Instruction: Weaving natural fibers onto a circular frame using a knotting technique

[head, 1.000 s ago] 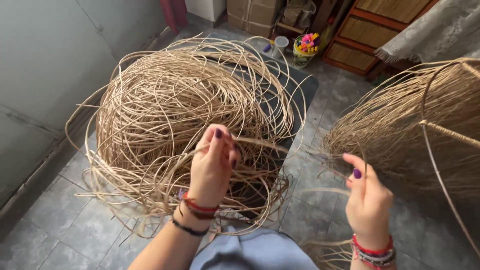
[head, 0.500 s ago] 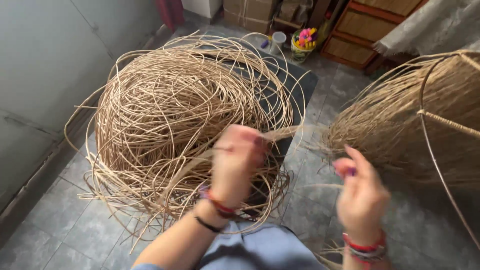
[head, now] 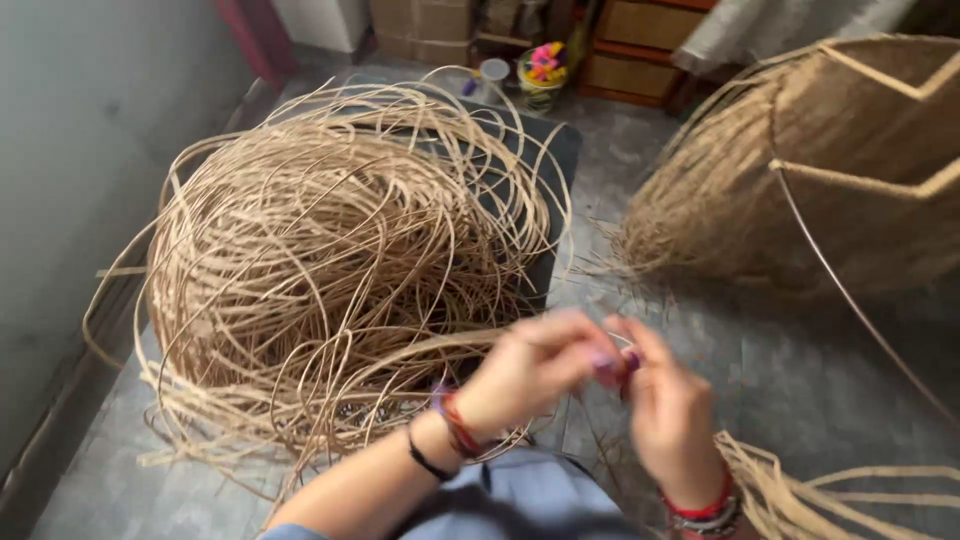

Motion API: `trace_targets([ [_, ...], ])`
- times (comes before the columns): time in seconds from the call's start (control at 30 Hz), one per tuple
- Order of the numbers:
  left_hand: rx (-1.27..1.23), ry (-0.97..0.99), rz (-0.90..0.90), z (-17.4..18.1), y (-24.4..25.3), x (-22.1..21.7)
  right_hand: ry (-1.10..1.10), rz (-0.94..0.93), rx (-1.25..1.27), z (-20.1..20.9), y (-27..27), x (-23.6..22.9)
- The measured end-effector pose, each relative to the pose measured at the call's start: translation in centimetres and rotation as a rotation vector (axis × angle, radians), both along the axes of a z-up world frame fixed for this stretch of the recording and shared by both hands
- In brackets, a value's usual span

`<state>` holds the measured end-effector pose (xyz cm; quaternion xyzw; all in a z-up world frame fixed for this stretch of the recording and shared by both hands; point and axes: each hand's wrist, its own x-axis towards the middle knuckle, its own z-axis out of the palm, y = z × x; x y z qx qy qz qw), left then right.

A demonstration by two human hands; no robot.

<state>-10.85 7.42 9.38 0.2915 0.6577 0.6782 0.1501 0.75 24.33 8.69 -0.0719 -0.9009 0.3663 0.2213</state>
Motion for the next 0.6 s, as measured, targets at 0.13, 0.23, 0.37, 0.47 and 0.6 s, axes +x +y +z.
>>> trace_targets([
  [0.13,0.214,-0.35,-0.16,-0.3,-1.9,0.6,-0.002,-0.119,-0.009,-0.6,-0.7,4.2],
  [0.23,0.294,-0.337,0.093,-0.3,-2.8,-0.3,-0.062,-0.345,-0.054,-0.8,-1.1,7.3],
  [0.37,0.185,-0.286,-0.393,-2.2,-1.2,5.7,-0.151,-0.359,-0.13,-0.9,-5.2,10.3],
  [0.47,0.074,-0.3,-0.545,-0.9,-1.4,7.0,-0.06,-0.386,-0.005,0.9,-7.0,12.3],
  [0.6,0.185,-0.352,-0.127,-0.8,-1.3,5.5,-0.176,-0.72,-0.018,-1.2,-5.1,19.0],
])
